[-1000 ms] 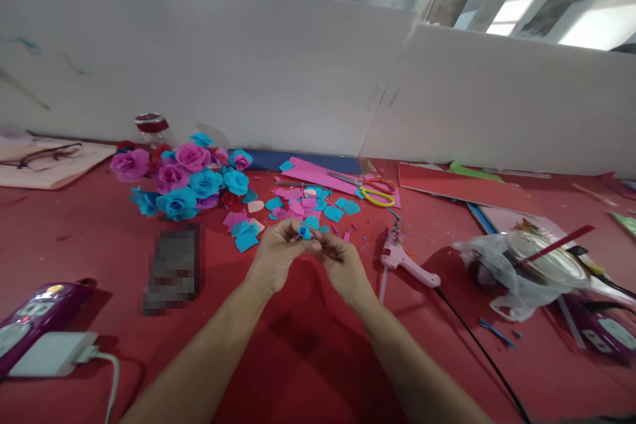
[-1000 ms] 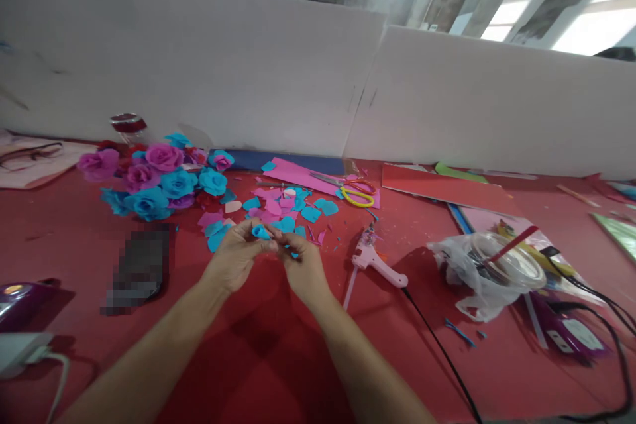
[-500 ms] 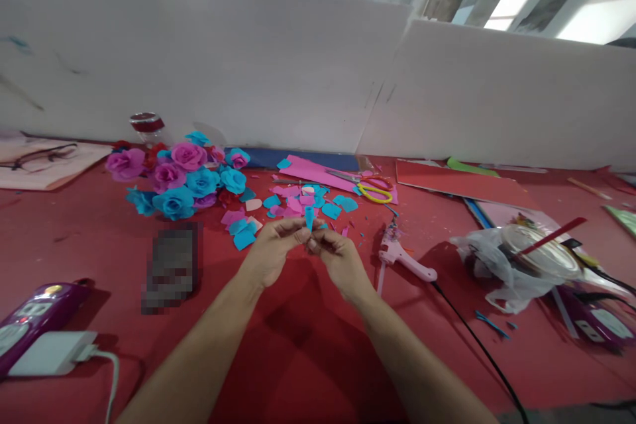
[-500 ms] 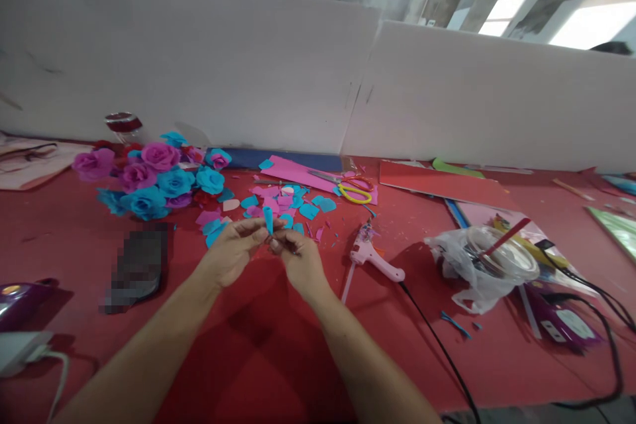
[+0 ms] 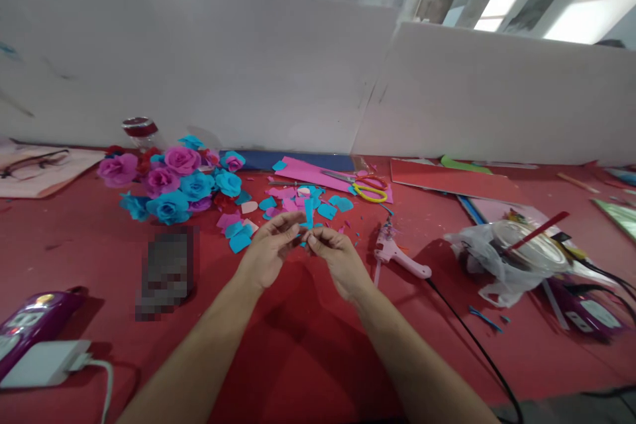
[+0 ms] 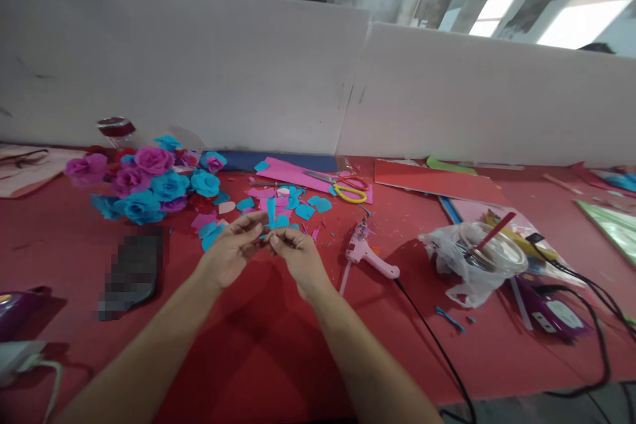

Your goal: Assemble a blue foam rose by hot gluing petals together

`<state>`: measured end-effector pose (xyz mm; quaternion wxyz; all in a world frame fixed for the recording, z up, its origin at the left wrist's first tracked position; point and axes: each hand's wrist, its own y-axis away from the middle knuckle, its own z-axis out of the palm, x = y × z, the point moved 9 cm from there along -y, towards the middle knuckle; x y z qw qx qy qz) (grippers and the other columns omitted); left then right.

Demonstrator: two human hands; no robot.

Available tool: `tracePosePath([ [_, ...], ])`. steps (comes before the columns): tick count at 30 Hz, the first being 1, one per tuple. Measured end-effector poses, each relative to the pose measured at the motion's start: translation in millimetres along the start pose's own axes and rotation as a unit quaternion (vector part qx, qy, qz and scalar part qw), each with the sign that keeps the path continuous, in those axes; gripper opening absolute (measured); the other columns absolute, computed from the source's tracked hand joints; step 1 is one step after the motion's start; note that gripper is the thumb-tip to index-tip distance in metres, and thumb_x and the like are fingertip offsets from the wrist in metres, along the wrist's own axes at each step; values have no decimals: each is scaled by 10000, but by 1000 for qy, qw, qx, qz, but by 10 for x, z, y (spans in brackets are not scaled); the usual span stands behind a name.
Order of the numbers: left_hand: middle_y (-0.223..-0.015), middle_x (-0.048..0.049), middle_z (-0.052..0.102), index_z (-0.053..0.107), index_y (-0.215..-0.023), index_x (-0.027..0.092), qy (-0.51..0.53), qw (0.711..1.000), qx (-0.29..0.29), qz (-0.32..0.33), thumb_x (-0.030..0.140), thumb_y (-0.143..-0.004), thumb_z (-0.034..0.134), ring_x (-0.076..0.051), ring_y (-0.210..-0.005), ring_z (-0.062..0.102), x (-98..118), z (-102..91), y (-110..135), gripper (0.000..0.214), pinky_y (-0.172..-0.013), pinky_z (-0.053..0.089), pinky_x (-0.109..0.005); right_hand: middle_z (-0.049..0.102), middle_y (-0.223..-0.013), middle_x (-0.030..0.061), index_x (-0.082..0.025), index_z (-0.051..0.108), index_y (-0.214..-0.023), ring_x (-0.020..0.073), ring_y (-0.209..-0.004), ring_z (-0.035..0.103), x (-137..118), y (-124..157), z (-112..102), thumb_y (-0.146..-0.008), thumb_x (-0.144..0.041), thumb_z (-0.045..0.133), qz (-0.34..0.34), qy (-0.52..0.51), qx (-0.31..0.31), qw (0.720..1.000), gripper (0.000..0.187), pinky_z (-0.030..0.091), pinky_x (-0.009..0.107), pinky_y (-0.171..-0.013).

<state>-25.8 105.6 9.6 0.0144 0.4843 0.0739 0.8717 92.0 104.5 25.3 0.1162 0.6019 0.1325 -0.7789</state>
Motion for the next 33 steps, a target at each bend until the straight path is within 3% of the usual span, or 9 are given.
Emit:
tracePosePath([
  [2,-763,-26,697,719,-738,158,-5,998,68,16,215,-510,842,-112,-681,614,3,-152,-22,265,-685,481,-245,559,-667,-22,-188,662,-760,107,-643,479,19,-4,-32,-761,-307,624,7,-6,10,1000,125,386,250,-680],
  [4,-726,-36,698,725,-728,148,-40,995,95,19,259,-498,849,-121,-677,615,-4,-205,-21,284,-699,484,-258,570,-675,-16,-183,670,-765,107,-647,485,28,-6,-60,-754,-325,634,10,0,21,1000,146,384,248,-673],
  [8,-775,-63,712,740,-771,149,-94,995,38,4,394,-640,762,-148,-728,625,-64,-15,34,279,-753,483,-292,586,-658,-12,-179,669,-713,113,-634,493,31,-8,-97,-730,-343,658,2,32,49,998,166,400,249,-661],
  [12,-793,-45,714,739,-737,175,-62,998,12,-20,322,-604,789,-146,-750,618,-151,147,109,204,-746,480,-280,627,-667,-3,-182,671,-693,132,-657,546,54,-10,-89,-740,-345,629,-3,58,46,997,174,438,270,-688],
  [15,-777,-32,710,735,-711,189,-60,998,33,-7,330,-604,787,-135,-742,614,-124,137,129,185,-746,474,-266,671,-738,10,-188,689,-757,150,-702,584,-29,9,-96,-755,-321,598,-29,155,51,986,161,453,277,-694],
  [18,-772,-29,706,740,-756,188,-104,994,32,23,347,-632,770,-127,-733,609,-53,126,134,204,-738,467,-252,670,-763,23,-182,665,-766,149,-684,586,-200,67,-176,-769,-288,573,-67,240,125,960,141,454,259,-638],
  [27,-658,-5,657,735,-726,169,-134,990,15,33,367,-623,772,-107,-630,559,-81,187,163,227,-646,432,-232,654,-762,24,-173,652,-812,140,-683,583,-229,26,-220,-764,-310,573,-103,174,185,962,165,476,258,-657],
  [31,-634,4,629,728,-709,169,-112,993,19,15,394,-598,779,-93,-583,523,-106,186,172,257,-593,410,-223,685,-833,39,-175,664,-858,149,-719,605,-218,26,-256,-769,-301,554,-87,183,168,965,190,484,274,-695],
  [33,-615,7,609,734,-729,171,-112,993,29,5,403,-592,779,-85,-554,500,-124,152,167,274,-561,392,-218,701,-921,55,-184,664,-948,170,-796,629,-303,110,-355,-783,-271,519,-89,237,150,956,237,485,293,-730],
])
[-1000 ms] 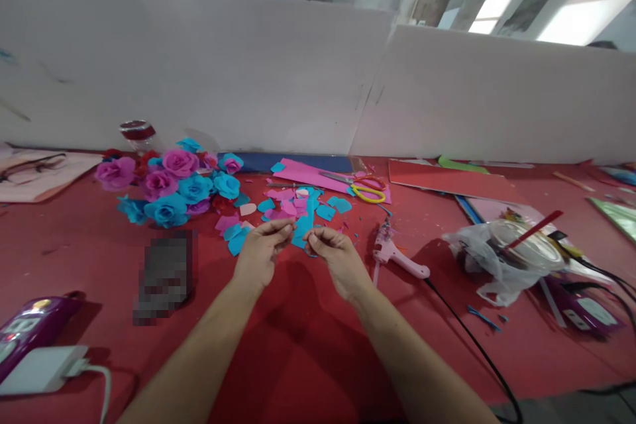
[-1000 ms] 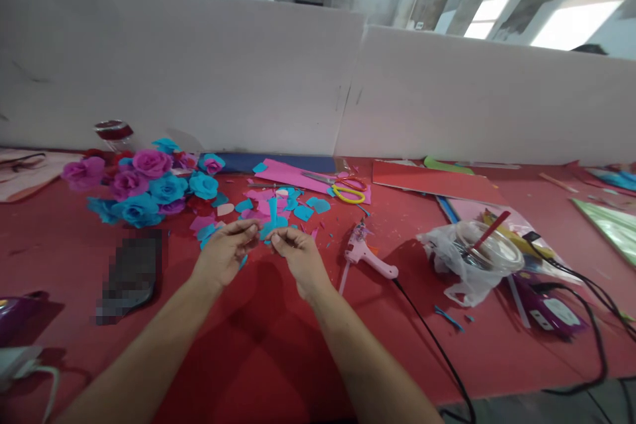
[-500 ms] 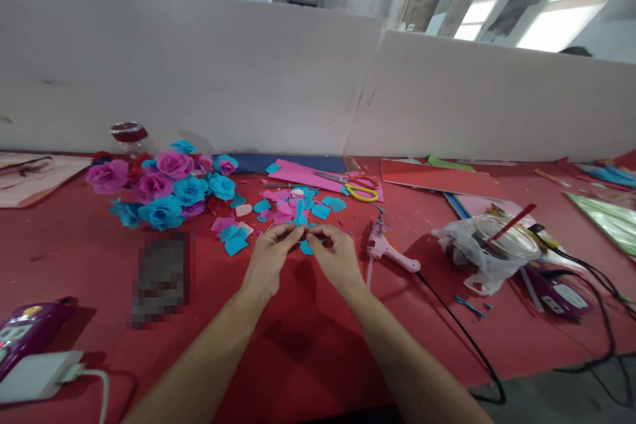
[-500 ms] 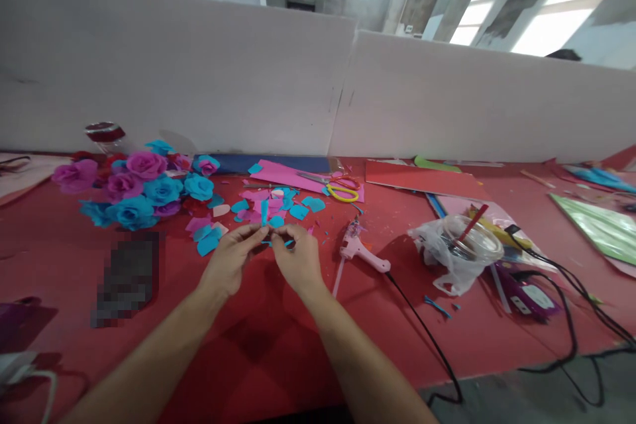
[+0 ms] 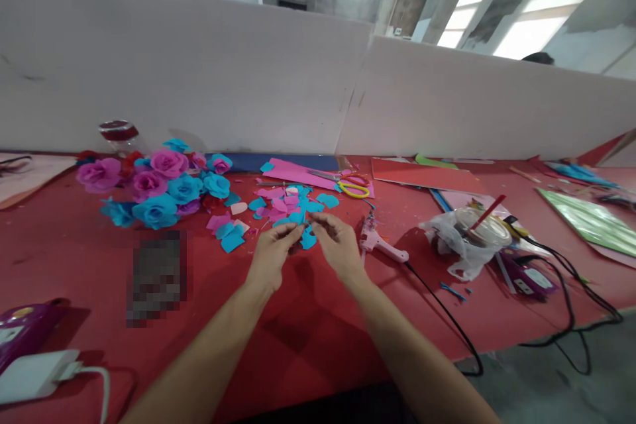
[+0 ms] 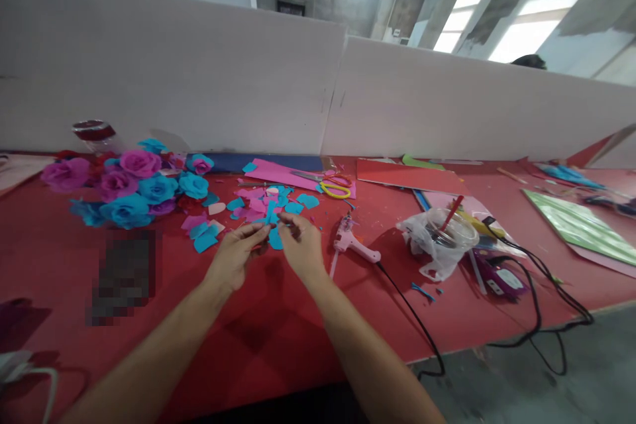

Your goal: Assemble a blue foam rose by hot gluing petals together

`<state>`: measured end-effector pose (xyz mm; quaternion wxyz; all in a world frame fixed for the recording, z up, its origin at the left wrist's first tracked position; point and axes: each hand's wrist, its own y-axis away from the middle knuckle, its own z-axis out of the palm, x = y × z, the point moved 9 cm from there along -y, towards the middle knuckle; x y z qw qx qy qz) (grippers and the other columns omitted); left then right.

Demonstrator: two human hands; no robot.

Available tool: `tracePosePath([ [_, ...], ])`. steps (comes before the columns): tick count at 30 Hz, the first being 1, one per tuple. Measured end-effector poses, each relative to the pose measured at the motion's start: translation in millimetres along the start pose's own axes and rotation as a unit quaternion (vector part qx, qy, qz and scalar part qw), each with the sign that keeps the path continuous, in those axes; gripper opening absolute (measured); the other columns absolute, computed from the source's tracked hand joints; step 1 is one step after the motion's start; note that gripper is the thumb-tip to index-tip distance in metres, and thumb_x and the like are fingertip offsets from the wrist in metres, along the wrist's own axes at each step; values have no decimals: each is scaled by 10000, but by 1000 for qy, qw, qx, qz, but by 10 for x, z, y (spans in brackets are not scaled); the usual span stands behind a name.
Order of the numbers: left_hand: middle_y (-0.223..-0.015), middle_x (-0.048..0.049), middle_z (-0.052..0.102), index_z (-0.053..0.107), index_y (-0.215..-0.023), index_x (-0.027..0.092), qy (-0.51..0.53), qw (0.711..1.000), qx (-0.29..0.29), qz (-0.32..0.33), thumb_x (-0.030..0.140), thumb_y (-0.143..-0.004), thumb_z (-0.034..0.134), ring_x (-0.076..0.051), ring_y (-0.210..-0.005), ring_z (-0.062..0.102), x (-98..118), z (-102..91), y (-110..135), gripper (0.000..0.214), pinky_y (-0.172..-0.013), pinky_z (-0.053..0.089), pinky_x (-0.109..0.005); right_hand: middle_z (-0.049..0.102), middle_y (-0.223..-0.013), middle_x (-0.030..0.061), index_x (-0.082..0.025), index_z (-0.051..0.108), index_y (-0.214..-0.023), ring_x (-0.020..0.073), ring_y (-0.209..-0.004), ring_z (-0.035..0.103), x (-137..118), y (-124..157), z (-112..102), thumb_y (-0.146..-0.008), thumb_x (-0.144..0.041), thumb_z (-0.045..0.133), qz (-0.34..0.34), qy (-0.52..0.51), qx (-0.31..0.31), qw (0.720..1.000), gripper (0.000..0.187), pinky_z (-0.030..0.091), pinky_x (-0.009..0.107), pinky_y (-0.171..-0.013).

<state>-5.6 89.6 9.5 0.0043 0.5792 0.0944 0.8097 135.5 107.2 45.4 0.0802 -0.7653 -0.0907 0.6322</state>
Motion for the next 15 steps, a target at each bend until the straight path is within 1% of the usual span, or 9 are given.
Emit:
tracePosePath([
  [2,-603,10,591,741,-765,176,-16,1000,9,-5,403,-605,769,-79,-533,480,-21,-32,-11,279,-530,368,-211,700,-991,70,-191,653,-1023,198,-875,630,-14,60,-270,-779,-205,481,-22,137,-8,990,299,475,326,-777],
  [3,-600,11,585,744,-787,181,-29,999,12,-6,401,-613,763,-79,-528,475,-29,-45,-17,281,-516,355,-209,692,-1015,85,-182,652,-1027,219,-928,615,-12,95,-443,-754,-161,478,-35,237,1,971,325,455,354,-832],
  [4,-588,12,578,746,-799,184,-45,999,14,-7,401,-622,754,-81,-521,470,-36,-54,-21,280,-502,343,-209,672,-1066,113,-162,641,-1060,256,-1005,581,9,132,-636,-727,-137,494,-38,344,22,938,365,420,397,-891],
  [6,-546,17,558,749,-797,189,-81,997,21,-2,401,-636,736,-88,-497,447,-35,-67,-29,267,-485,325,-217,610,-1187,155,-148,593,-1164,328,-1094,518,158,192,-974,-706,-142,526,7,509,41,860,463,386,459,-904],
  [8,-528,18,561,750,-769,194,-118,992,33,18,387,-642,721,-99,-496,437,-12,-83,-39,233,-497,331,-231,582,-1214,162,-145,571,-1184,347,-1096,505,353,231,-1145,-689,-144,543,51,594,9,802,496,396,450,-871],
  [9,-540,15,577,748,-748,198,-136,990,37,32,372,-645,713,-109,-514,450,3,-90,-48,205,-518,344,-238,584,-1203,159,-148,569,-1180,339,-1080,515,434,240,-1184,-693,-143,538,65,616,-6,785,488,402,435,-856],
  [10,-567,10,602,746,-730,204,-154,986,39,47,355,-648,704,-122,-544,472,12,-96,-61,177,-548,359,-247,591,-1180,155,-149,568,-1174,323,-1055,532,495,242,-1197,-701,-138,527,71,628,-18,774,475,409,417,-846],
  [12,-646,-7,655,743,-715,213,-186,979,39,74,319,-648,692,-149,-609,516,10,-114,-98,135,-601,375,-262,602,-1138,152,-136,557,-1180,282,-985,569,554,226,-1180,-719,-120,500,62,630,-30,774,466,423,383,-831],
  [15,-672,-22,663,742,-759,223,-214,970,35,106,280,-632,694,-157,-602,519,-31,-144,-160,147,-609,366,-268,581,-1157,164,-99,525,-1220,252,-937,587,504,203,-1144,-703,-93,493,11,595,-24,803,518,443,353,-835],
])
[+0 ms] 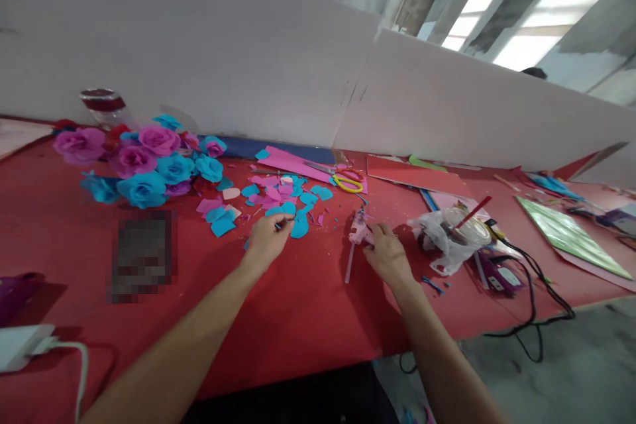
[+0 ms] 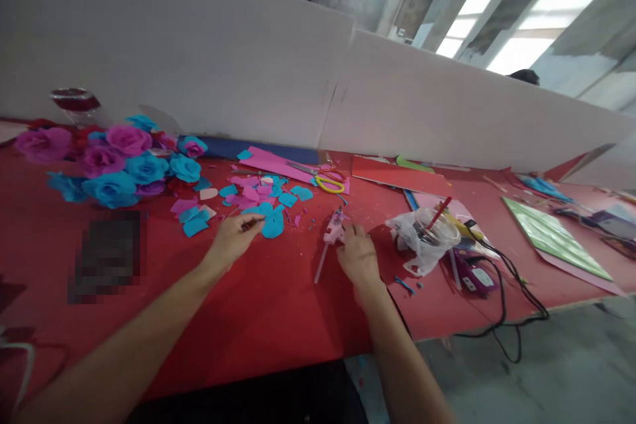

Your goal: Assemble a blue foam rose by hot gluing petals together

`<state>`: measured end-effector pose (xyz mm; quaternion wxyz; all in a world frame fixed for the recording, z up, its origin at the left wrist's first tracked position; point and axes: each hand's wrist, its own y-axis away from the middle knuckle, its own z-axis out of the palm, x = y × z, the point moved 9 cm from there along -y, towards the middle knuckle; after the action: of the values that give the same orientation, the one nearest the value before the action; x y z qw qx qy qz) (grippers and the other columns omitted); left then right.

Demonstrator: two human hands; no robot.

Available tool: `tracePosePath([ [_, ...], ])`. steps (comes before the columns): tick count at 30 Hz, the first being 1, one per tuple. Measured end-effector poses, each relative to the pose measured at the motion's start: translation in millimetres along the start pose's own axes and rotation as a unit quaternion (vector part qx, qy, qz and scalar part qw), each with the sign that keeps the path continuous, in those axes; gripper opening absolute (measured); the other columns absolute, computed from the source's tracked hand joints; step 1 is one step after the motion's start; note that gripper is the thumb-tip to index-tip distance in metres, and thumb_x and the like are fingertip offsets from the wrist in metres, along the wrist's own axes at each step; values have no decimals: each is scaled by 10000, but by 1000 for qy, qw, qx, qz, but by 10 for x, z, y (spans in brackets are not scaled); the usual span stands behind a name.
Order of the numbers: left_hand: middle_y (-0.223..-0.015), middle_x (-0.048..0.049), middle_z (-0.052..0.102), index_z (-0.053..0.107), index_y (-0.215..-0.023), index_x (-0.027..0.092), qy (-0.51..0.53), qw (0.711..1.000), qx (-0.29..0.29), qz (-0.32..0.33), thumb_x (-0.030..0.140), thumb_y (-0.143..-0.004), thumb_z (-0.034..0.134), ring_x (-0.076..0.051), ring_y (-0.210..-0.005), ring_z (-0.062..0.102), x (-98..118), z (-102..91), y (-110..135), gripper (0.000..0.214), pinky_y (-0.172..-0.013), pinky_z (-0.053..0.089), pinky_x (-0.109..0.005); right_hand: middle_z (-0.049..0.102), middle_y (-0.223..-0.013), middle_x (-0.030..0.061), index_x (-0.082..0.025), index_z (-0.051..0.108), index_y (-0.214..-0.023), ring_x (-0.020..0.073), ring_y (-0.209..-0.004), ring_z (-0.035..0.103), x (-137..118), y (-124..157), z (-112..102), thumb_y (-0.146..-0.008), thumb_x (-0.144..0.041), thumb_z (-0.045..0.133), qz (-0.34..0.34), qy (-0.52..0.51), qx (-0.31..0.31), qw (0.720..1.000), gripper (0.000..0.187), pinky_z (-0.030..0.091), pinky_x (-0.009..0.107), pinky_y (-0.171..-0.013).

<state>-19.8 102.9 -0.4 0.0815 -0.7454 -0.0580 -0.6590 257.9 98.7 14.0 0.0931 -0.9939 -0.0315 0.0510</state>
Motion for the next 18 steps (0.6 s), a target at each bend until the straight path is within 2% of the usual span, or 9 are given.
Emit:
tracePosePath([
  [2,-648,-16,638,732,-783,217,-8,1000,-2,8,273,-628,690,-152,-588,515,-34,9,-19,171,-599,361,-263,576,-1156,168,-90,541,-1196,252,-959,581,3,26,-121,-696,-103,503,-13,-51,56,997,501,450,348,-847],
  [5,-680,-11,635,707,-791,190,1,1000,-21,-20,308,-654,658,-154,-637,540,-68,62,-12,188,-636,388,-269,635,-990,136,-110,622,-1017,238,-875,596,28,135,-303,-752,-195,516,-8,-162,120,979,298,469,345,-807],
  [7,-708,-11,643,695,-796,176,19,998,-36,-55,339,-663,647,-157,-674,556,-80,102,11,216,-669,406,-277,658,-880,101,-132,638,-931,217,-798,604,-53,217,-350,-820,-291,494,-17,-263,105,959,242,480,333,-768],
  [10,-725,-9,647,693,-804,170,35,995,-46,-83,365,-660,650,-157,-707,567,-68,126,44,246,-702,418,-285,648,-744,61,-149,638,-889,189,-697,595,-319,336,-376,-880,-394,446,-41,-375,46,925,311,482,298,-690],
  [14,-762,-14,654,692,-823,177,18,998,-47,-49,361,-681,630,-154,-720,562,-14,126,51,241,-712,418,-283,592,-630,34,-173,632,-844,165,-569,535,-604,428,-458,-894,-447,422,-60,-413,45,908,350,447,268,-567],
  [18,-733,-13,646,686,-801,182,-14,998,-59,-11,366,-720,591,-150,-679,545,19,156,56,223,-670,405,-277,573,-598,32,-169,640,-854,179,-592,539,-746,416,-401,-904,-443,416,-73,-419,26,905,357,439,271,-568],
])
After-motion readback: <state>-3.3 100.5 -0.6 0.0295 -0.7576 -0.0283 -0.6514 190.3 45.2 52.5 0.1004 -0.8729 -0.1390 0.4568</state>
